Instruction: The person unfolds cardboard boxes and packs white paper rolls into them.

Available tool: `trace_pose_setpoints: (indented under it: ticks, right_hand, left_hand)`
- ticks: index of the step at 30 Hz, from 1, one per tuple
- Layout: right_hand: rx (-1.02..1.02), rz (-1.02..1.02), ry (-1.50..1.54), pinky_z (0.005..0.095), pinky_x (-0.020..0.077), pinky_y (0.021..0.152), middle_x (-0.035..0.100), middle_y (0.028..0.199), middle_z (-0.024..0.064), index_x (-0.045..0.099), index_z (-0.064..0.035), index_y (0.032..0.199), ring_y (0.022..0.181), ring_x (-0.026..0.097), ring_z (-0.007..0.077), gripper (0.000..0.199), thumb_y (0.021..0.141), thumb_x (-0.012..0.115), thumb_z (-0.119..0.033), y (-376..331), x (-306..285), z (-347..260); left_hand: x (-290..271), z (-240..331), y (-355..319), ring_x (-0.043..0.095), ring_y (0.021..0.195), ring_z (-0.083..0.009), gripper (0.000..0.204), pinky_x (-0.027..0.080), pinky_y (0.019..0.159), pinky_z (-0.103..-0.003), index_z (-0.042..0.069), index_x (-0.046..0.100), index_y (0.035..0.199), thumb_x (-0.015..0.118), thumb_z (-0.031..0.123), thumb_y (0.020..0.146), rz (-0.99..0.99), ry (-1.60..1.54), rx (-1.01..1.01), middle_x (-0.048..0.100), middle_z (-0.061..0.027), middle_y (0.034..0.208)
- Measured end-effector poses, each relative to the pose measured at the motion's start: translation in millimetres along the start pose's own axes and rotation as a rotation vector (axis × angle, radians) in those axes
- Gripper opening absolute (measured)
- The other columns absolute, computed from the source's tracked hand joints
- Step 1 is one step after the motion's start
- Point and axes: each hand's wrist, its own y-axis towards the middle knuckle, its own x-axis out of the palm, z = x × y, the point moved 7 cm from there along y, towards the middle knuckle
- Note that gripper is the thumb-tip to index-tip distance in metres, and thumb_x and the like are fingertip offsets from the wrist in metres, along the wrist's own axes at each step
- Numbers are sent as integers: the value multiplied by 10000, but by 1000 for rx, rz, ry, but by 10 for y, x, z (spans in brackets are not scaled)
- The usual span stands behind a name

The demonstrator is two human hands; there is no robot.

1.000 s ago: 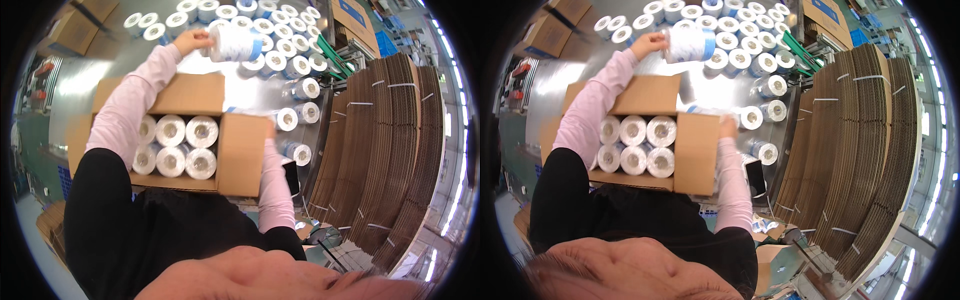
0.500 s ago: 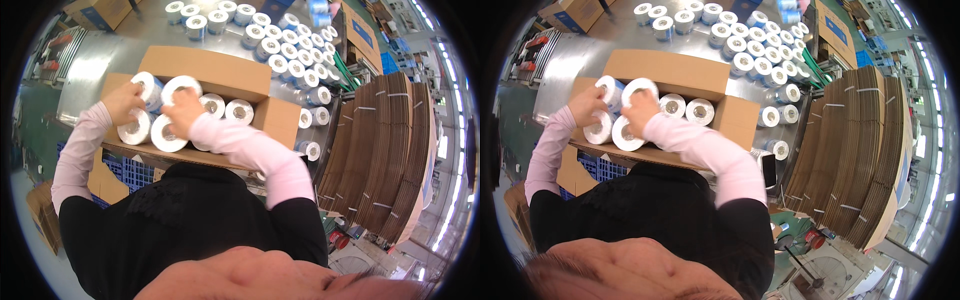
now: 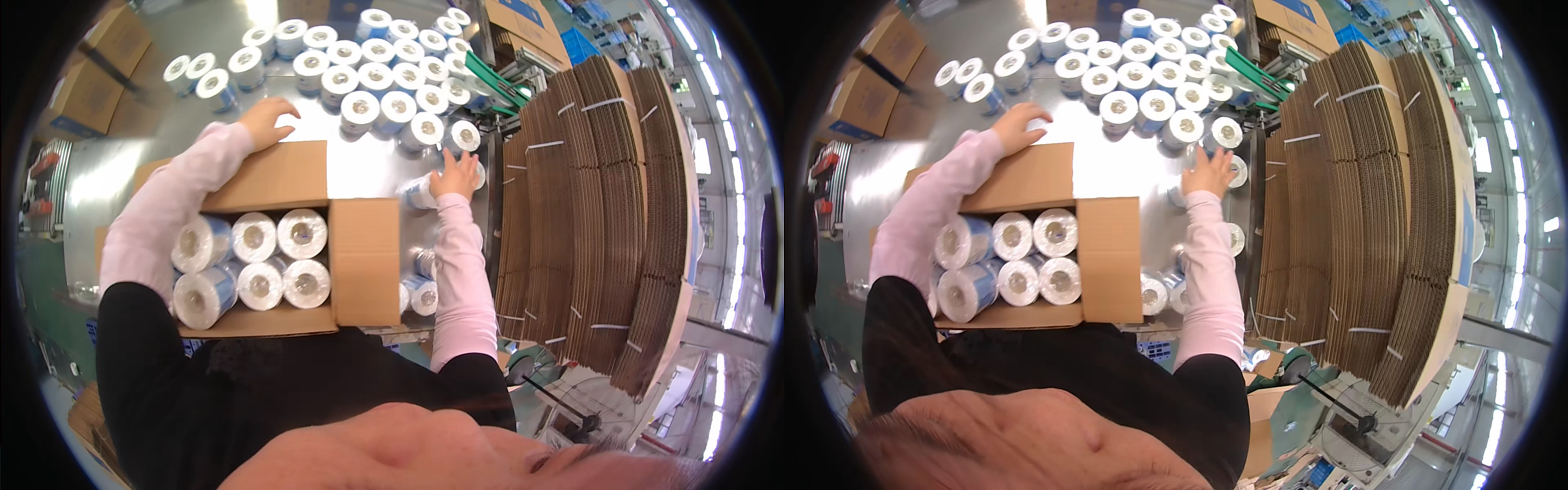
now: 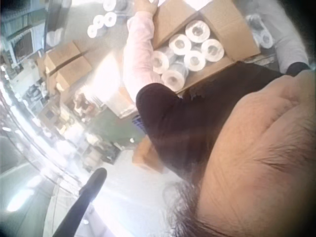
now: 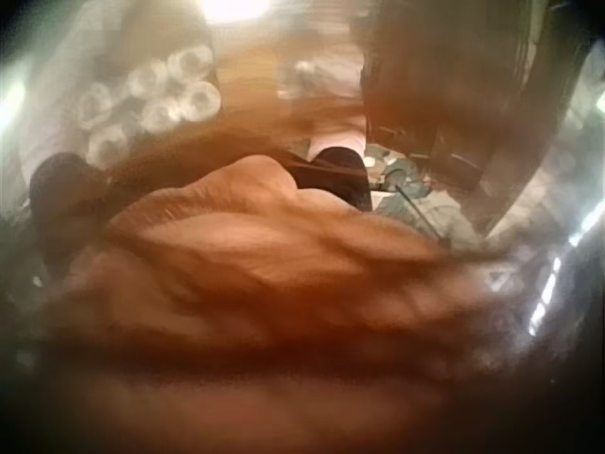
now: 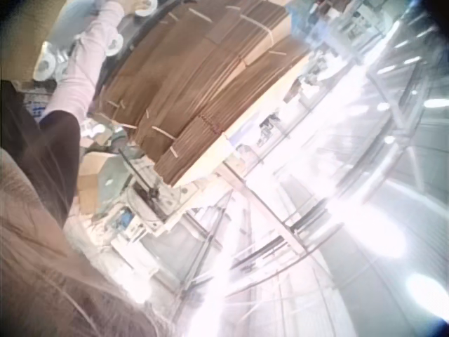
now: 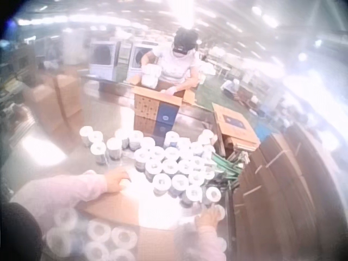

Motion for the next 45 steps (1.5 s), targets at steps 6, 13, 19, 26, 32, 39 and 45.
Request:
trace_pose_setpoints:
  ticks: [6,13,19,26,32,39,45]
  right_hand:
    - [226,-357,-47,602,139,1117,284,1466,218,517,-233,1341,1432,100,348,629,763,689,-412,183,1120,1082]
    - [62,-220,-148,523,268,1049,502,1189,207,641,-153,1126,1189,404,374,449,739,701,-375,538,1200,998]
    - [140,-112,-20,484,299,991,555,1121,183,705,-142,944,1118,452,354,256,763,645,-313,-93,1244,471]
    - [-108,-97,265,473,366,954,571,1012,174,684,-109,863,1012,507,334,170,725,643,-200,-1075,986,-215]
    - [115,222,1271,359,489,863,621,1043,135,652,-75,1037,966,592,247,254,786,661,-108,-459,-25,-77]
    - [-1054,-555,291,398,434,922,585,1119,128,680,-85,1016,1071,545,286,281,743,666,-149,-1626,-1695,-2036]
    - [-973,-103,217,508,278,1081,543,1143,191,679,-137,1043,1197,448,356,302,757,584,-132,-2363,-604,-2455]
  left_hand:
    - [1321,-415,1657,423,1276,-367,538,343,1076,-408,184,586,1259,713,364,768,88,208,-311,467,-200,1364]
    - [1548,-450,1797,523,1160,-334,582,423,992,-404,203,603,1218,707,485,720,-225,500,-550,555,-171,1252]
    - [1318,-740,1194,640,970,-302,438,496,850,-350,112,660,1033,712,389,697,-254,163,-607,676,-150,1006]
    - [-44,-609,70,640,874,-173,274,498,769,-288,62,628,1026,684,130,766,251,-1230,-332,675,-84,934]
    - [-749,1018,-1293,603,925,-216,344,484,800,-334,54,632,1018,731,145,702,-156,-1049,-22,633,-97,1011]
    - [-654,1776,-2164,508,931,-311,284,427,854,-409,65,623,889,709,109,621,-244,165,-59,538,-113,952]
    - [-547,2242,-2263,418,1261,-381,609,382,1029,-416,113,545,1274,753,125,702,-358,184,-50,406,-198,1382]
